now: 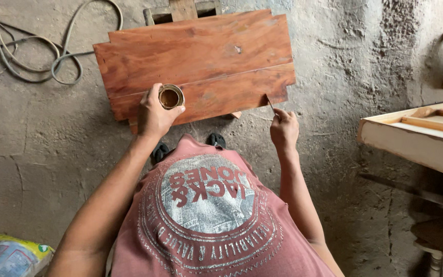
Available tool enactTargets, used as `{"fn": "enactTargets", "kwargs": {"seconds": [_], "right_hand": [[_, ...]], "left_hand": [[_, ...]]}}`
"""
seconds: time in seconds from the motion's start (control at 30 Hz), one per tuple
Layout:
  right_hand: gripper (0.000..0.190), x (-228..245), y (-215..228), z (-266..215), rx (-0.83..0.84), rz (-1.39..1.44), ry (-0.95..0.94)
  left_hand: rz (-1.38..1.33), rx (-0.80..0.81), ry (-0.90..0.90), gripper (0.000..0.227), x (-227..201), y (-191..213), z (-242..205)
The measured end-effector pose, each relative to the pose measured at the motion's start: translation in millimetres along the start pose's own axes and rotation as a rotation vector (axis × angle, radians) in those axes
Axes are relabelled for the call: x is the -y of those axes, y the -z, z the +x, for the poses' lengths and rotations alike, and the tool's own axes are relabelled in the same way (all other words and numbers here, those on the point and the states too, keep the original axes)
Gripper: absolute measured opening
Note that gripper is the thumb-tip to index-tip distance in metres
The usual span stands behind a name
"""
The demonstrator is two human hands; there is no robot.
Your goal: The person applies wood filler to the gaps between wood panels using a small metal scraper while holding a container of filler.
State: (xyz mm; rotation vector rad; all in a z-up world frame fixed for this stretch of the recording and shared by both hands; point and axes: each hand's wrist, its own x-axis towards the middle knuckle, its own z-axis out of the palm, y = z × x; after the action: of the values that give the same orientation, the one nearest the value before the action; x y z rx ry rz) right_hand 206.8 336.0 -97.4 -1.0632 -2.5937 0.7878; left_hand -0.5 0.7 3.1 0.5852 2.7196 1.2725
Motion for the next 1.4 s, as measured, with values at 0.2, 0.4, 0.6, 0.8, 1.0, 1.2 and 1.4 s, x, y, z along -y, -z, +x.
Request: {"fn": "enactTargets", "kwargs": {"seconds": [0.2,0.4,0.6,0.8,1.0,1.2,1.4], "right_hand": [[0.027,-0.7,2.3,26.1,-0.183,-0.116,-0.021],[0.022,26.6,-9.4,16.0,-0.016,-0.047,0.219],[0.021,62.3,-18.1,-30.2,0.11,-0.039,0.276],[0.025,80.7,-19.5,-57.7,0.091,0.037,0.275],[0.023,83.3,-20.9,-59.8,0.189,0.158,0.306],[0.009,59.8,-62.0,-45.8,0.083,0.27,0.209],[0.014,61.2,-63.3,8.9,0.23,0.868,-0.292]], "left_hand": [[-0.003,-0.022,-0.003,0.06,-0.4,0.3,-2.2],[-0.011,-0.021,0.014,0.059,-2.8,0.4,-1.1],[-0.001,-0.015,0.04,0.064,-0.9,-1.3,-1.2],[0.013,-0.032,0.008,0.066,2.7,-5.2,-3.5],[0.1,-0.061,-0.066,0.08,11.0,-15.6,-5.2],[-0.017,-0.114,-0.017,0.079,18.7,-20.2,-14.1],[0.107,-0.272,-0.028,0.081,19.0,7.4,-41.5]]}}
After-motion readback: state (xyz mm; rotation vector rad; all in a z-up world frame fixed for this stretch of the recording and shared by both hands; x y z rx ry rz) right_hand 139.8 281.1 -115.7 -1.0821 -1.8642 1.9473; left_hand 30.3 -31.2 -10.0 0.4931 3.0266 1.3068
